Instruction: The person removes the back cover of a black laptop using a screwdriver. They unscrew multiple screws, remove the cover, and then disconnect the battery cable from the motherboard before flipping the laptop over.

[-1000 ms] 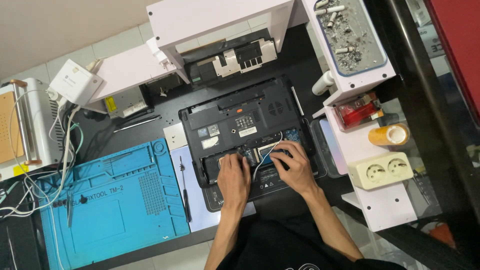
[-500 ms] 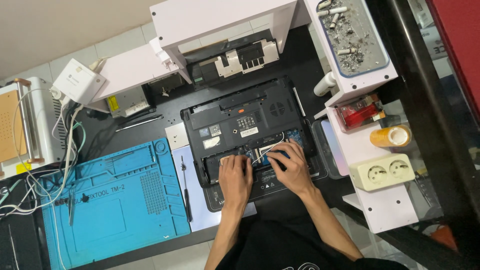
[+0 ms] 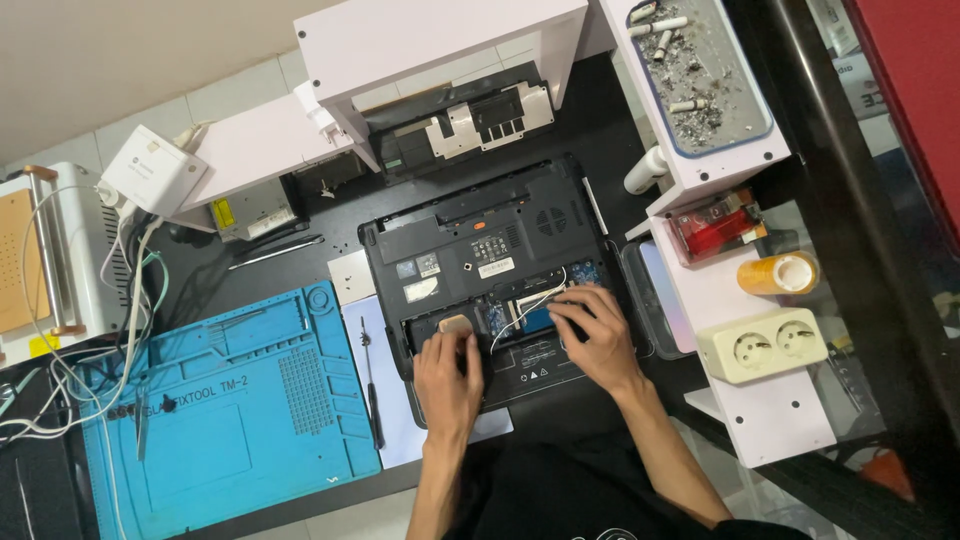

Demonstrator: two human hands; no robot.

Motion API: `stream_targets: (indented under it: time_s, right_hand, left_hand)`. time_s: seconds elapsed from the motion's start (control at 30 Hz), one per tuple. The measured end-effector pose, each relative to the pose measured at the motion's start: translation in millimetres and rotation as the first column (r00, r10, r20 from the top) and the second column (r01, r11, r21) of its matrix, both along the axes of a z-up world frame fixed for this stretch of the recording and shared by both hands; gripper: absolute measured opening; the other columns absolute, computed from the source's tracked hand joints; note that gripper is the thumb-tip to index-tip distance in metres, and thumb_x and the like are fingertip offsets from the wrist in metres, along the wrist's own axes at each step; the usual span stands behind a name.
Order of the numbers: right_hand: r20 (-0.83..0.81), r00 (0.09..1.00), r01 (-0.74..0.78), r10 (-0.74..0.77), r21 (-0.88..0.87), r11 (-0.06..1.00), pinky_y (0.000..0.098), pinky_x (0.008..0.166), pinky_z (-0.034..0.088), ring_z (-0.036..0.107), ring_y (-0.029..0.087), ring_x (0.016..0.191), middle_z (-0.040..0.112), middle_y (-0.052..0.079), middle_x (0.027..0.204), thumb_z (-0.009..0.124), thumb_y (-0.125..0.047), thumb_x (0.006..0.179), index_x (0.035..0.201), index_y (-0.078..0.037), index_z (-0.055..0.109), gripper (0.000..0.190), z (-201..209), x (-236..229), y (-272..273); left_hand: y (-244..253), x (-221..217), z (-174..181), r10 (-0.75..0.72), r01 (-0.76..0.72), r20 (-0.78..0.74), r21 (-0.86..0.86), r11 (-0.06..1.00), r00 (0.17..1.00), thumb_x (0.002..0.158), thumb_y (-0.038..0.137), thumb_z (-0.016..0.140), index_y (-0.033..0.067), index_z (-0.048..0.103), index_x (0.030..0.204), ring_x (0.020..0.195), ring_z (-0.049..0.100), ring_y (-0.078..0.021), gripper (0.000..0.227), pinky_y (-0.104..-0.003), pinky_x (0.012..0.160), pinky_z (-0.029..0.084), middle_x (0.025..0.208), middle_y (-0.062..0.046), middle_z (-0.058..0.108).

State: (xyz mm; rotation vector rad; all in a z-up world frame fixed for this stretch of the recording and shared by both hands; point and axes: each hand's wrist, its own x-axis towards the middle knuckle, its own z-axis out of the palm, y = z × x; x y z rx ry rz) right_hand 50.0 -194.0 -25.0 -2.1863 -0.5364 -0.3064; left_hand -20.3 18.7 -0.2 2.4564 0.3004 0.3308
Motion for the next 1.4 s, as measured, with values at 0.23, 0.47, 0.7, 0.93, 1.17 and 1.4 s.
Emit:
stream_targets:
  time_s: [0.23,0.47,0.7,0.93,1.17,1.4]
  right_hand:
    - [0.048,0.999,-0.007,0.012,-0.098,0.995,0.0484,0.107,0.048,0.065,0.027,0.108,0.071,0.008,0.107,0.082,-0.012,0.08,0.1,-0.006,0.077,0.02,23.8,2.3,-12.0]
    - [-0.016,0.98,-0.196,0.197,-0.221,0.955,0.0493,0.111,0.042,0.064,0.024,0.106,0.07,0.005,0.103,0.081,-0.017,0.081,0.106,-0.009,0.078,0.026,-22.6,-9.4,-7.7]
    - [-0.037,0.98,-0.198,0.197,-0.316,0.928,0.0491,0.107,0.037,0.063,0.024,0.102,0.067,0.005,0.098,0.076,-0.014,0.085,0.099,-0.007,0.072,0.016,-1.7,-4.1,-1.9]
    - [-0.097,0.966,-0.259,0.24,-0.327,0.909,0.0469,0.104,0.036,0.062,0.023,0.101,0.067,0.004,0.1,0.074,-0.012,0.085,0.101,-0.007,0.07,0.017,0.5,-0.2,-5.2]
    - [-0.105,0.989,0.089,-0.108,-0.174,0.981,0.0408,0.096,0.049,0.063,0.025,0.108,0.068,0.008,0.109,0.078,-0.018,0.088,0.107,-0.007,0.07,0.023,-4.6,13.2,-21.7]
    - [-0.332,0.846,0.36,-0.416,-0.22,0.907,0.045,0.089,0.052,0.064,0.035,0.102,0.06,0.02,0.121,0.079,-0.017,0.084,0.13,0.005,0.061,0.053,18.6,27.5,-21.0]
  left_hand:
    - [14.0,-19.2,9.2,0.067,-0.067,0.014,0.008,0.998,0.998,0.093,0.014,0.072,0.009,0.071,0.1,0.087,0.063,-0.0237,0.009,-0.039,0.081,0.044,0.09,-0.005,0.067]
    - [15.8,-29.8,1.3,-0.133,0.13,0.024,0.11,0.985,0.991,0.084,0.019,0.077,0.0092,0.073,0.113,0.111,0.058,-0.0288,0.031,-0.047,0.101,0.035,0.121,-0.008,0.064]
    - [16.0,-27.2,-10.3,-0.132,0.127,0.031,0.122,0.984,0.991,0.085,0.015,0.075,0.0133,0.073,0.107,0.109,0.059,-0.0284,0.022,-0.046,0.102,0.036,0.118,-0.006,0.065]
    - [15.7,-25.1,-9.6,-0.136,0.136,-0.005,0.119,0.984,0.991,0.088,0.013,0.073,0.012,0.072,0.103,0.108,0.06,-0.0272,0.015,-0.045,0.102,0.037,0.108,-0.003,0.067]
    - [21.4,-21.3,-2.6,-0.147,0.145,0.05,0.051,0.988,0.988,0.089,0.011,0.073,0.0087,0.073,0.101,0.103,0.062,-0.0271,0.013,-0.044,0.099,0.04,0.104,-0.005,0.069]
    - [15.6,-24.2,-3.4,-0.149,0.146,0.046,0.065,0.987,0.988,0.088,0.01,0.071,0.0079,0.073,0.111,0.104,0.061,-0.0295,0.023,-0.043,0.097,0.04,0.109,-0.008,0.067]
